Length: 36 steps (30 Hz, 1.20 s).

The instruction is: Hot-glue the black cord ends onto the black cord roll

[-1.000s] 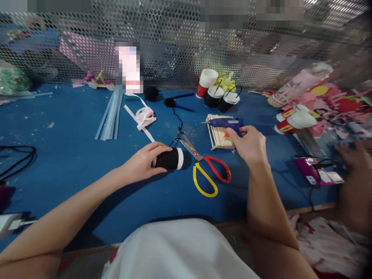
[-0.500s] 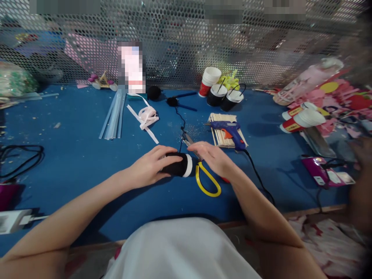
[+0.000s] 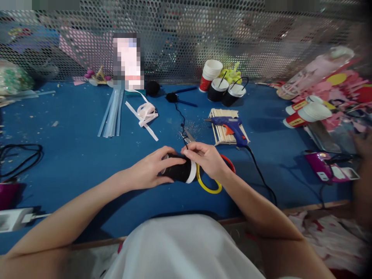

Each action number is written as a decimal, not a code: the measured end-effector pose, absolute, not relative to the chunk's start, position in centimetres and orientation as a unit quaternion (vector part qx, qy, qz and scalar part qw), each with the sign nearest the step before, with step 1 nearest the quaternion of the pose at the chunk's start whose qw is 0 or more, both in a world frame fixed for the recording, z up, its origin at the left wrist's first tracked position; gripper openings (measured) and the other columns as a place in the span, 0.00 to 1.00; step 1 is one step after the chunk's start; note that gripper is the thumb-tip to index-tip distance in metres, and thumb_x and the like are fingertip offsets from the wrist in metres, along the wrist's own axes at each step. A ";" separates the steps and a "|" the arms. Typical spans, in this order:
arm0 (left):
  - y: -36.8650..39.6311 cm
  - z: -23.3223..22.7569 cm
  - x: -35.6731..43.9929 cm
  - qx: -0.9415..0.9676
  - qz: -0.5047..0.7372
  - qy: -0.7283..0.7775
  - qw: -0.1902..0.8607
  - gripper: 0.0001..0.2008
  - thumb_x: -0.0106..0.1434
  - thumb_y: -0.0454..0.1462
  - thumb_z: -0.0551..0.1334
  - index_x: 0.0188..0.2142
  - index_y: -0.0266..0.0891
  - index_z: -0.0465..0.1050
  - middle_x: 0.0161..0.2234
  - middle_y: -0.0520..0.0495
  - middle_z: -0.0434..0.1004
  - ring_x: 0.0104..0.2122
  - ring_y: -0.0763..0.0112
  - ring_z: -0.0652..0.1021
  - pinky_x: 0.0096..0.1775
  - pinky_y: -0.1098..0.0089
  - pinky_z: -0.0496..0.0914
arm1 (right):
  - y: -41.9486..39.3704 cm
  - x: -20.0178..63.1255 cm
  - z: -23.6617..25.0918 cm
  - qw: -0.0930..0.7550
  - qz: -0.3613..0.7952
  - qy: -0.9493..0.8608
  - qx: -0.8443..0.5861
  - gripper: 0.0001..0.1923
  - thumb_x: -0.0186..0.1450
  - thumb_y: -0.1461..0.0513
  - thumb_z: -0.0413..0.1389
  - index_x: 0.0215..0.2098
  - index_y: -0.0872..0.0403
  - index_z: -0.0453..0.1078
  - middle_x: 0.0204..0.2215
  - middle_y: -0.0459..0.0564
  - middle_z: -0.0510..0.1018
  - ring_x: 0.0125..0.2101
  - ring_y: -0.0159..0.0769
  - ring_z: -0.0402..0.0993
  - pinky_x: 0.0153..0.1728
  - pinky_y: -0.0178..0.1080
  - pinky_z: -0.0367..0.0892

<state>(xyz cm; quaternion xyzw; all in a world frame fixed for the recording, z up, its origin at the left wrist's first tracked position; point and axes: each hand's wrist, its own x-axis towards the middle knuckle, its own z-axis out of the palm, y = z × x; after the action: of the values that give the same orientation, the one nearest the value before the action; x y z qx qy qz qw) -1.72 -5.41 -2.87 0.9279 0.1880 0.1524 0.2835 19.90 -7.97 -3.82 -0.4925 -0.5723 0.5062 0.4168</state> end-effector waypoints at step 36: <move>-5.1 -2.6 -1.6 0.867 0.136 0.260 0.403 0.26 0.55 0.46 0.64 0.51 0.39 0.64 0.46 0.41 0.72 0.44 0.62 0.74 0.44 0.65 0.69 | -6.7 20.6 -3.4 0.492 0.383 -0.529 -0.576 0.12 0.57 0.54 0.58 0.28 0.53 0.63 0.22 0.45 0.73 0.23 0.28 0.68 0.27 0.36 0.66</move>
<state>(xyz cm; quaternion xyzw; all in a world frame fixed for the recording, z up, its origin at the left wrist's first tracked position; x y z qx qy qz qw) -1.59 -5.05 -2.56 0.8668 0.2605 0.1362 0.4028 20.57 -6.75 -3.43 -0.5755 -0.5293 0.3827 0.4921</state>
